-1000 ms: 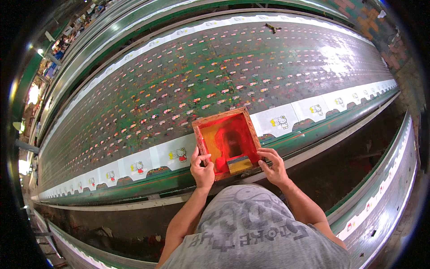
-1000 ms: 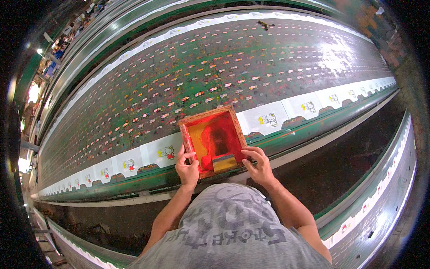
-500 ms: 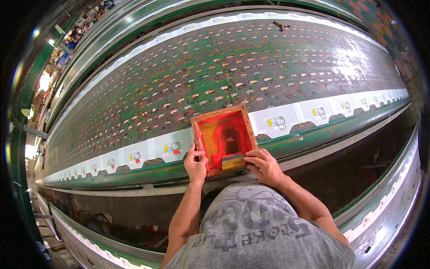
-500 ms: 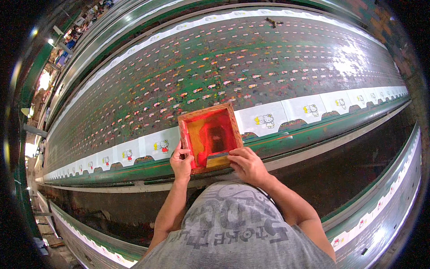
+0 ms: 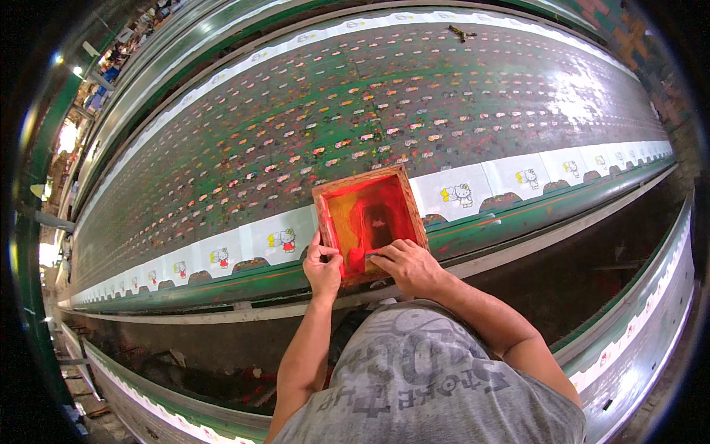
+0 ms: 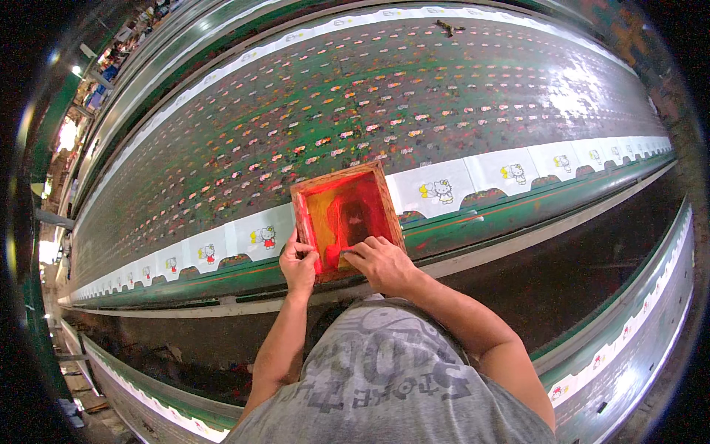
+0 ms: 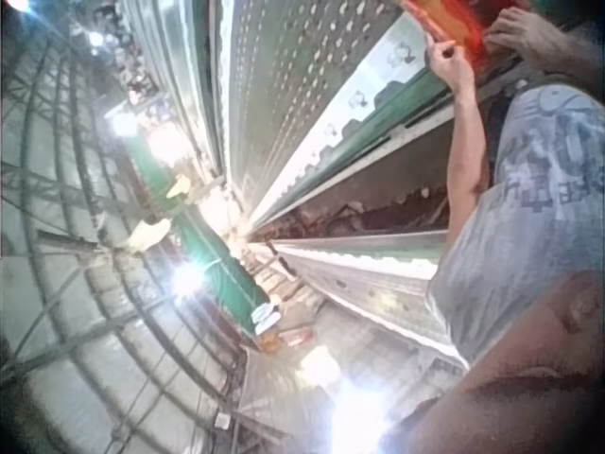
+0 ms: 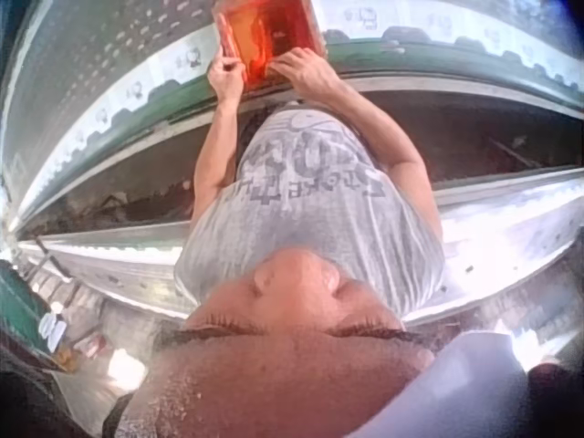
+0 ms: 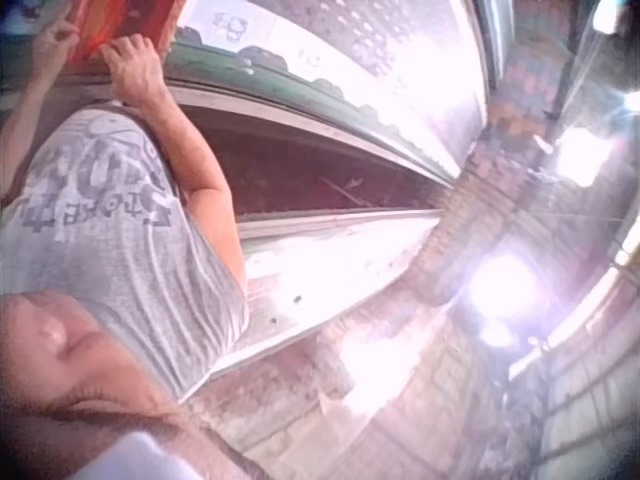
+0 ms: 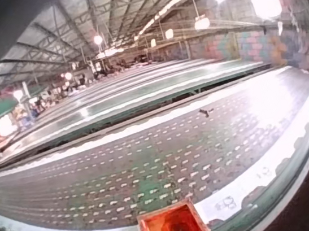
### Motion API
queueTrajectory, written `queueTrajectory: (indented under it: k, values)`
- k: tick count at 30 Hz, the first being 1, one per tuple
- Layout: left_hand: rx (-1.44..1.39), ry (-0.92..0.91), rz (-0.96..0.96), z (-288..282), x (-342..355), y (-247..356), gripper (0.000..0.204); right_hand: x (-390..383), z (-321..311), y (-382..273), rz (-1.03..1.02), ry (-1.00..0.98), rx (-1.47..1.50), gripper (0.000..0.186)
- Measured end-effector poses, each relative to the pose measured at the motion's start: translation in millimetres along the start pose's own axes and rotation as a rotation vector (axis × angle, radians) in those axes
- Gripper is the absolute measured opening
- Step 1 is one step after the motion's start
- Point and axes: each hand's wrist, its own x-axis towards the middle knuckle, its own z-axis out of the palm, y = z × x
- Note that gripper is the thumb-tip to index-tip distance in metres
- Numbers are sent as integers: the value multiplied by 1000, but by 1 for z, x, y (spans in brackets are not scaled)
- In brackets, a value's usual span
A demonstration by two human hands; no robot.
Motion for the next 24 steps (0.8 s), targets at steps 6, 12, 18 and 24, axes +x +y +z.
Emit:
queueTrajectory:
  k: [6, 12, 18, 24]
  values:
    - [31, 15, 22, 7, 0, -1, 10, 12, -18, 17, 15, -187, 23, 43]
    - [71, -11, -77, 2, 1, -8, 15, 61, -29, 45, 139, -217, 147, 35]
    - [114, 8, 110, 6, 0, -9, 19, 97, -1, 85, 187, 54, 101, 42]
    - [182, 7, 130, 5, -3, 1, 19, 78, 4, 63, 133, 90, -36, 47]
